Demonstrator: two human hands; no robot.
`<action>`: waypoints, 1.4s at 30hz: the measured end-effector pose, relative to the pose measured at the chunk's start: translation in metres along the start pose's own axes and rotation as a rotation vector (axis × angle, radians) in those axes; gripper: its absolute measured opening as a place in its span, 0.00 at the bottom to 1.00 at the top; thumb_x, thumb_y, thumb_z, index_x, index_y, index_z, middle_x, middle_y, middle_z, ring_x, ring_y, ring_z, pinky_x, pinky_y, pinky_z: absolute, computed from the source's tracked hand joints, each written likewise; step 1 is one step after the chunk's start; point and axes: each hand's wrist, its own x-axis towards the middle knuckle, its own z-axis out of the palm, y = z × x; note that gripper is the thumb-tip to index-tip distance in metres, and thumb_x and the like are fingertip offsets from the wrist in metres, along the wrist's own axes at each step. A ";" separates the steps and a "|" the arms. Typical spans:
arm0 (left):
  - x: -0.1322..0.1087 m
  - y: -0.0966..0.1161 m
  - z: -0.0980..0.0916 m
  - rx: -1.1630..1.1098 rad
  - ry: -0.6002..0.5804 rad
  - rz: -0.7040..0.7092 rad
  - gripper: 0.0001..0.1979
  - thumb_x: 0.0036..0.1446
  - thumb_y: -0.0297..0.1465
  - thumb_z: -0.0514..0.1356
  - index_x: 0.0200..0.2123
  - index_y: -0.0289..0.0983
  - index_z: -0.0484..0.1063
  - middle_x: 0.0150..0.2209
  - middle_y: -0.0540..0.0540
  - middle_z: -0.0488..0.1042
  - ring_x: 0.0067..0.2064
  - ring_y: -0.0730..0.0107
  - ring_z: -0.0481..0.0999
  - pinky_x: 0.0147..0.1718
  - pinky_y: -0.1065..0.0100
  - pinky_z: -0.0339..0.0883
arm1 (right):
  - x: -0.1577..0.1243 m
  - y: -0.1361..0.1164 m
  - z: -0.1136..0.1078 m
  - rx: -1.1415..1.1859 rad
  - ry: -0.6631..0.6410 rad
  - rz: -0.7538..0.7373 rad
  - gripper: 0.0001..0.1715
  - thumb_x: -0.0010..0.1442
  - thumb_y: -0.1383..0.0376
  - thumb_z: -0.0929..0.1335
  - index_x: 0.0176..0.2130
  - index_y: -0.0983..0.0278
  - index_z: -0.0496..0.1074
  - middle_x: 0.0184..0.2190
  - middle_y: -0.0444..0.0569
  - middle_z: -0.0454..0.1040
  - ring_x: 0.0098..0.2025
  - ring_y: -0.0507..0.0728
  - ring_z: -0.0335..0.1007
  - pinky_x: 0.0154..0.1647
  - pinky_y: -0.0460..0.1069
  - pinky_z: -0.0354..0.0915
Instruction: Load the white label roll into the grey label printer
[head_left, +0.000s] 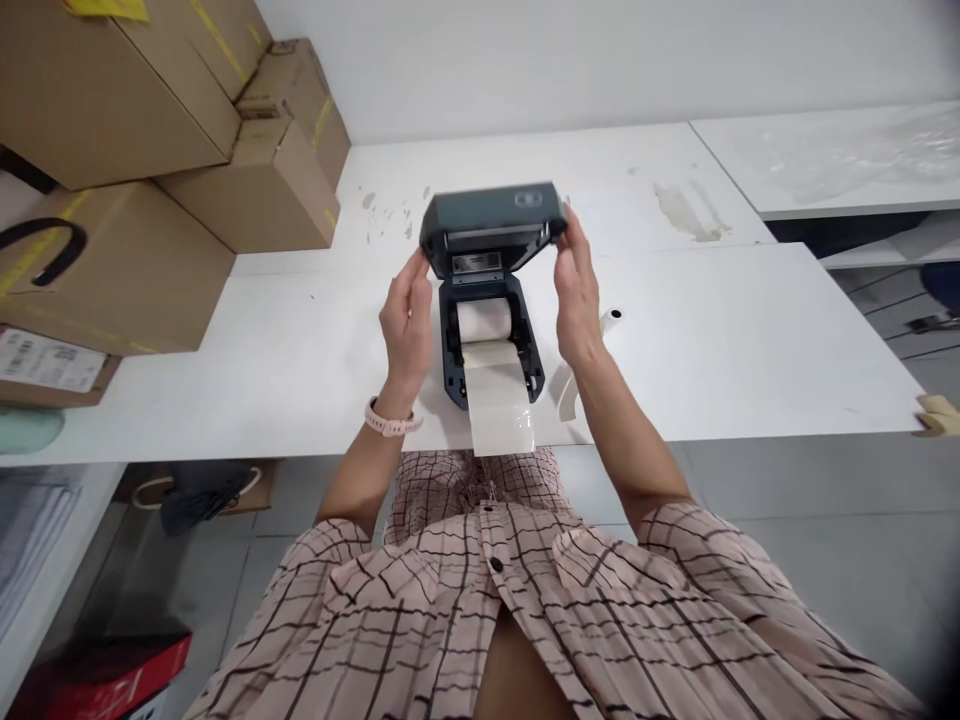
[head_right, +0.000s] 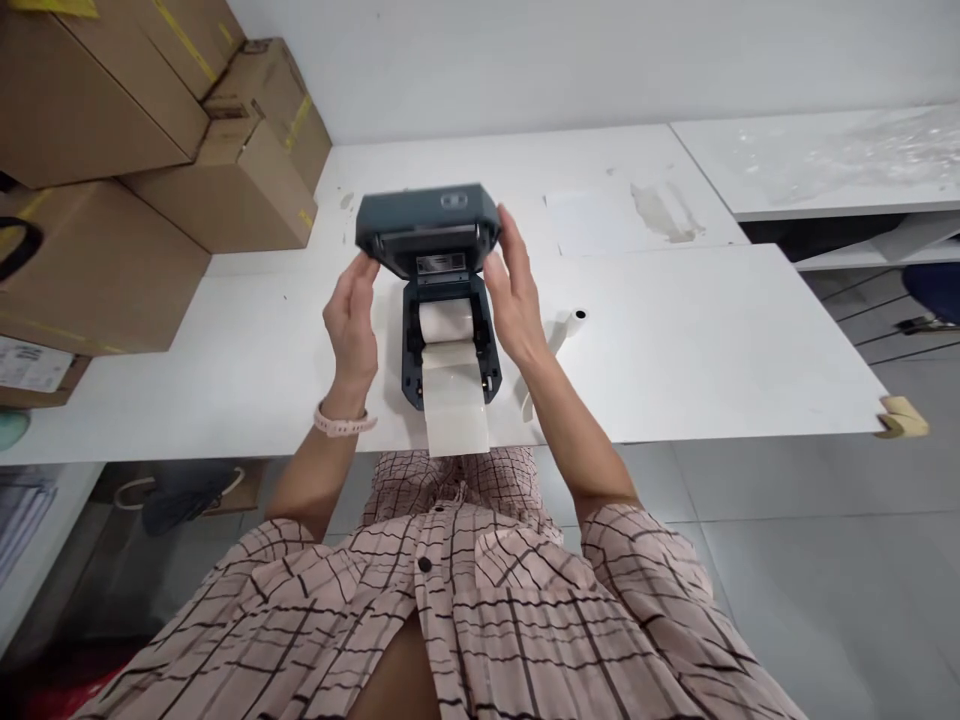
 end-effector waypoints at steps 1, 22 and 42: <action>0.012 -0.002 -0.001 0.007 -0.035 0.029 0.32 0.63 0.53 0.61 0.64 0.43 0.69 0.69 0.46 0.69 0.74 0.51 0.61 0.74 0.49 0.51 | 0.016 0.001 0.002 -0.015 -0.005 -0.018 0.42 0.69 0.34 0.55 0.73 0.46 0.51 0.77 0.38 0.51 0.78 0.61 0.46 0.79 0.57 0.50; -0.002 -0.047 -0.006 0.705 -0.313 -0.427 0.22 0.51 0.37 0.61 0.50 0.40 0.77 0.46 0.33 0.83 0.53 0.27 0.79 0.54 0.33 0.67 | 0.046 0.043 0.026 -0.556 -0.865 -0.163 0.51 0.53 0.52 0.76 0.71 0.54 0.61 0.65 0.55 0.71 0.65 0.76 0.67 0.65 0.72 0.63; -0.009 -0.032 -0.006 0.819 -0.424 -0.443 0.29 0.60 0.33 0.51 0.64 0.42 0.68 0.51 0.40 0.81 0.49 0.44 0.80 0.47 0.51 0.72 | 0.089 0.044 -0.101 -0.091 -0.727 0.016 0.69 0.46 0.49 0.81 0.75 0.54 0.50 0.71 0.55 0.60 0.71 0.75 0.58 0.71 0.67 0.59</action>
